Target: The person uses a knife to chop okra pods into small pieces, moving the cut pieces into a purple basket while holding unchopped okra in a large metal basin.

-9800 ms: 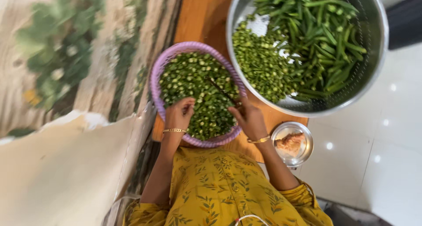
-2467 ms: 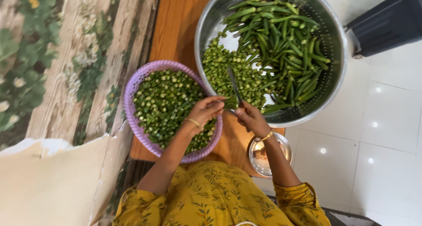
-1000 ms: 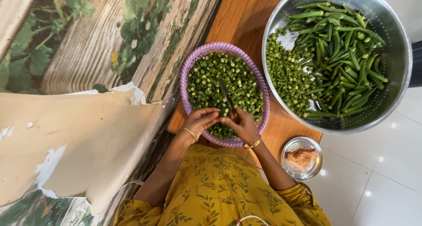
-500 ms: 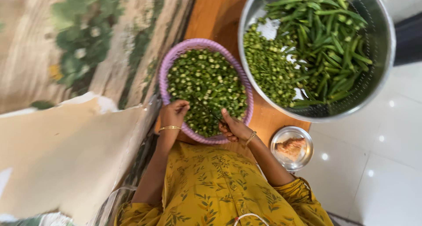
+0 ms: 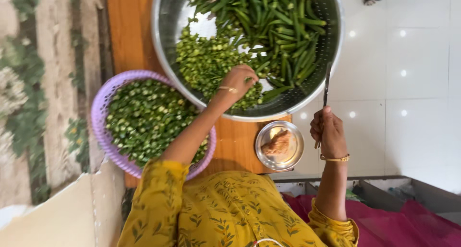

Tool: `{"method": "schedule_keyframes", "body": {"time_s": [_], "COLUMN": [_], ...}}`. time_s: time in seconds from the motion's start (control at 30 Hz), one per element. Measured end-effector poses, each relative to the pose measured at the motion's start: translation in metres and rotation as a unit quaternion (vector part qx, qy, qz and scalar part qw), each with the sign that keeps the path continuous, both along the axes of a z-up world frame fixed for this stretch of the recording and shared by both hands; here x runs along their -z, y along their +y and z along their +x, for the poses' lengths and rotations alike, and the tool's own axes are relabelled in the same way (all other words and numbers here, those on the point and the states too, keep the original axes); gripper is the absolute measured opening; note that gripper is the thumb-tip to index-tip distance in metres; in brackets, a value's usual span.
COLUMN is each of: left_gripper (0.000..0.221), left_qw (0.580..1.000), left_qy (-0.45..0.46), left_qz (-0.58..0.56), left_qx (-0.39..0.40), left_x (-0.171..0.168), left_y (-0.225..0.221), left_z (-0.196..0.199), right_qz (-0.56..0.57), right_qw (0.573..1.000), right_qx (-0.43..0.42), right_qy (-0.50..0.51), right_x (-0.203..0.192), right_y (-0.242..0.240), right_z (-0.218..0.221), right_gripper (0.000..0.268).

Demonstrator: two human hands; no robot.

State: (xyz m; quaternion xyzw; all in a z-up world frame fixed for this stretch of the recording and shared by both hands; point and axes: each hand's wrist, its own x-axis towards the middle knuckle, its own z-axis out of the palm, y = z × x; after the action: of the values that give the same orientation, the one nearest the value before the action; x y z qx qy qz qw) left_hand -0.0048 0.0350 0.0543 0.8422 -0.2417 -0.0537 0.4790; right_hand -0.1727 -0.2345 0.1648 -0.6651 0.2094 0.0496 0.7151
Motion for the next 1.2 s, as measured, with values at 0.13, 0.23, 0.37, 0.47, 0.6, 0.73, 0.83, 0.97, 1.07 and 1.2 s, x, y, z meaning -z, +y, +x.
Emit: {"method": "schedule_keyframes", "body": {"time_s": [0.13, 0.23, 0.37, 0.47, 0.6, 0.73, 0.83, 0.97, 1.07, 1.2], "left_gripper": [0.028, 0.049, 0.035, 0.030, 0.036, 0.041, 0.041, 0.041, 0.038, 0.035], "left_qw": [0.962, 0.925, 0.958, 0.950, 0.754, 0.704, 0.695, 0.704, 0.698, 0.711], "left_qy": [0.153, 0.168, 0.211, 0.292, 0.468, 0.473, 0.467, 0.427, 0.408, 0.404], "left_qz": [0.190, 0.311, 0.186, -0.107, -0.440, -0.495, -0.504, -0.501, -0.520, -0.508], "left_qx": [0.121, 0.140, 0.045, 0.002, -0.138, -0.188, -0.213, -0.265, -0.277, -0.270], "left_x": [0.074, 0.087, 0.058, 0.018, -0.023, -0.035, -0.033, -0.032, -0.034, -0.035], "left_y": [-0.107, -0.146, -0.131, -0.106, -0.050, 0.008, 0.041, 0.079, 0.102, 0.133], "left_z": [0.017, 0.013, 0.008, 0.007, -0.015, -0.053, -0.078, -0.100, -0.121, -0.164], "right_qz": [-0.036, -0.045, -0.066, -0.068, -0.109, 0.075, 0.143, 0.102, 0.080, 0.000], "right_qw": [0.998, 0.998, 0.998, 0.998, 0.992, 0.983, 0.967, 0.973, 0.962, 0.937], "right_qx": [0.036, 0.019, 0.016, 0.001, -0.063, -0.147, -0.196, -0.207, -0.258, -0.350], "right_qy": [0.044, 0.031, -0.008, -0.017, -0.020, -0.079, -0.078, 0.021, 0.024, 0.005], "right_x": [0.010, 0.020, 0.027, 0.032, 0.045, 0.058, 0.064, 0.049, 0.035, 0.025], "right_y": [-0.025, -0.031, -0.034, -0.022, 0.028, 0.087, 0.119, 0.153, 0.182, 0.215], "right_z": [-0.002, 0.006, 0.020, 0.040, 0.063, 0.065, 0.067, 0.068, 0.068, 0.040], "right_gripper": [0.048, 0.044, 0.041, 0.037, 0.032, 0.036, 0.049, 0.065, 0.054, 0.038]}}
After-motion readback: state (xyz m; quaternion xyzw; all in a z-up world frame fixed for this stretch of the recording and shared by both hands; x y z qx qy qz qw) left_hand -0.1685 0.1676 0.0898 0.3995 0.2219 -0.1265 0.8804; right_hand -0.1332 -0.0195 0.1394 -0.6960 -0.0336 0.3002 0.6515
